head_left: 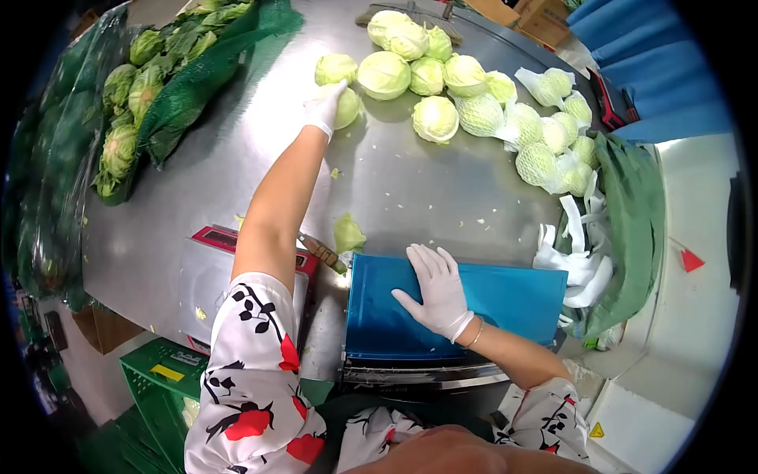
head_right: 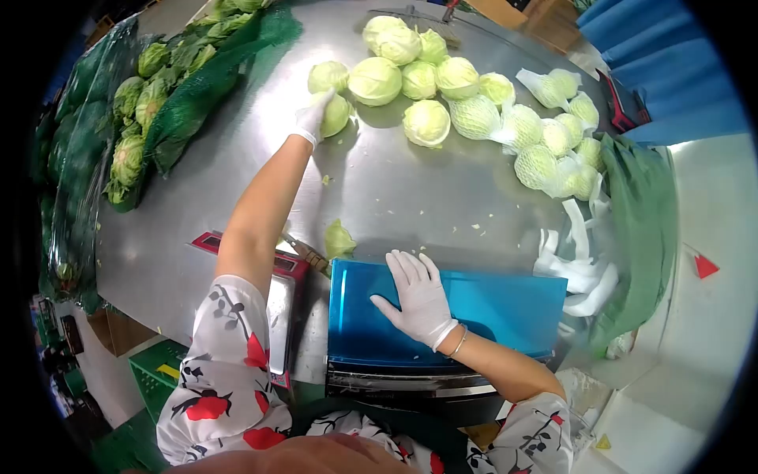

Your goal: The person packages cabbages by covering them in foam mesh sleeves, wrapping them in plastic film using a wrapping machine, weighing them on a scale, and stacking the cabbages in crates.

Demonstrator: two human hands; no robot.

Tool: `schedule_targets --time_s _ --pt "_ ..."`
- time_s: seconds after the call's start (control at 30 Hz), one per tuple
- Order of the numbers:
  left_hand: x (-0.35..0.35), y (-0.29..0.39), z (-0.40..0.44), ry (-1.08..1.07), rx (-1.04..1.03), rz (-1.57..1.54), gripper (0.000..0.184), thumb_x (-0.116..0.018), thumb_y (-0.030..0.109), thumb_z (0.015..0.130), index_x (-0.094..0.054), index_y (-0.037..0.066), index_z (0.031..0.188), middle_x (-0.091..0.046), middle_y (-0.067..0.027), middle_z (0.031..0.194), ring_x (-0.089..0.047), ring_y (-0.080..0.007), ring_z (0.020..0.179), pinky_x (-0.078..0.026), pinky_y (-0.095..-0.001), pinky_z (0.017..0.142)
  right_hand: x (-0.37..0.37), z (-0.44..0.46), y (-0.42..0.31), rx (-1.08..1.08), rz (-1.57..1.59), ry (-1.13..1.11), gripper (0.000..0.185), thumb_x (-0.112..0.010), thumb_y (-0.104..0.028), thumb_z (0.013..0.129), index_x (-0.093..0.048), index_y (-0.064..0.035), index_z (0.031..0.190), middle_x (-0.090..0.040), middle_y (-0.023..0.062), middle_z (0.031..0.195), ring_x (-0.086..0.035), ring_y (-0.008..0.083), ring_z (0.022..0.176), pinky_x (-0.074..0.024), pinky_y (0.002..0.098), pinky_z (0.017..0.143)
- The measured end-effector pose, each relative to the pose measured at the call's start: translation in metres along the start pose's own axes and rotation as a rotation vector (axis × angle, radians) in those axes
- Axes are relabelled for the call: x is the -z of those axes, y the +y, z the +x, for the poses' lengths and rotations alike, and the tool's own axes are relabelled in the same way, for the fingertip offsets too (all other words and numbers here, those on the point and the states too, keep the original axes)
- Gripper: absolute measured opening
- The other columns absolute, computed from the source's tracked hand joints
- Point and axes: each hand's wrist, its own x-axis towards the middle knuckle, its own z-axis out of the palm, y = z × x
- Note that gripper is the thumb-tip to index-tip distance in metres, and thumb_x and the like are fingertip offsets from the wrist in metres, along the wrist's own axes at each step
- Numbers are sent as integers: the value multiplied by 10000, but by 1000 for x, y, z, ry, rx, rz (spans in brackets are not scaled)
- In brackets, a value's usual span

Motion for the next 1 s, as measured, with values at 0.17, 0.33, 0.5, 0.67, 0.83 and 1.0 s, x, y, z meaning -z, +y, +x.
schedule_targets --time_s 0.17,0.33,0.5,0.67,0.83,1.0 --pt "43 -11 -21 -363 39 -219 698 -805 392 801 -558 -52 1280 -645 -161 1206 -653 -237 1079 -557 -385 895 -1 -1 1 1 -3 5 725 -630 -445 921 -416 35 1421 -512 193 1371 -451 316 1307 -264 476 1162" --pt "147 5 -131 -458 -151 -81 610 -717 301 898 -483 25 1389 -563 -134 1320 -558 -230 1222 -466 -354 1025 -4 -3 1 24 -24 52 715 -622 -446 925 -427 41 1410 -514 196 1374 -453 320 1302 -271 479 1158" --pt "262 5 -258 -308 -394 307 739 -804 235 804 -439 13 1406 -528 -133 1322 -511 -221 1249 -413 -343 1070 -7 -7 0 50 -56 94 708 -624 -440 926 -435 49 1402 -522 200 1367 -462 326 1294 -282 483 1149" --pt "338 -35 -320 -220 -309 499 839 -856 272 742 -429 11 1415 -530 -135 1317 -530 -241 1230 -423 -359 1067 -10 -7 1 80 -34 137 690 -631 -418 924 -443 50 1394 -523 209 1360 -461 336 1300 -277 488 1148" --pt "358 -48 -339 -179 -325 488 908 -834 269 785 -345 32 1513 -495 -147 1405 -462 -245 1326 -348 -362 1133 -5 11 5 95 95 96 659 -642 -368 928 -443 49 1398 -508 239 1378 -453 379 1311 -306 481 1134" --pt "389 -27 -359 52 -336 321 720 -655 350 951 -341 56 1529 -466 -180 1477 -404 -263 1402 -301 -387 1168 16 167 32 128 41 297 633 -669 -350 924 -486 75 1356 -531 292 1341 -485 430 1268 -373 447 1095"
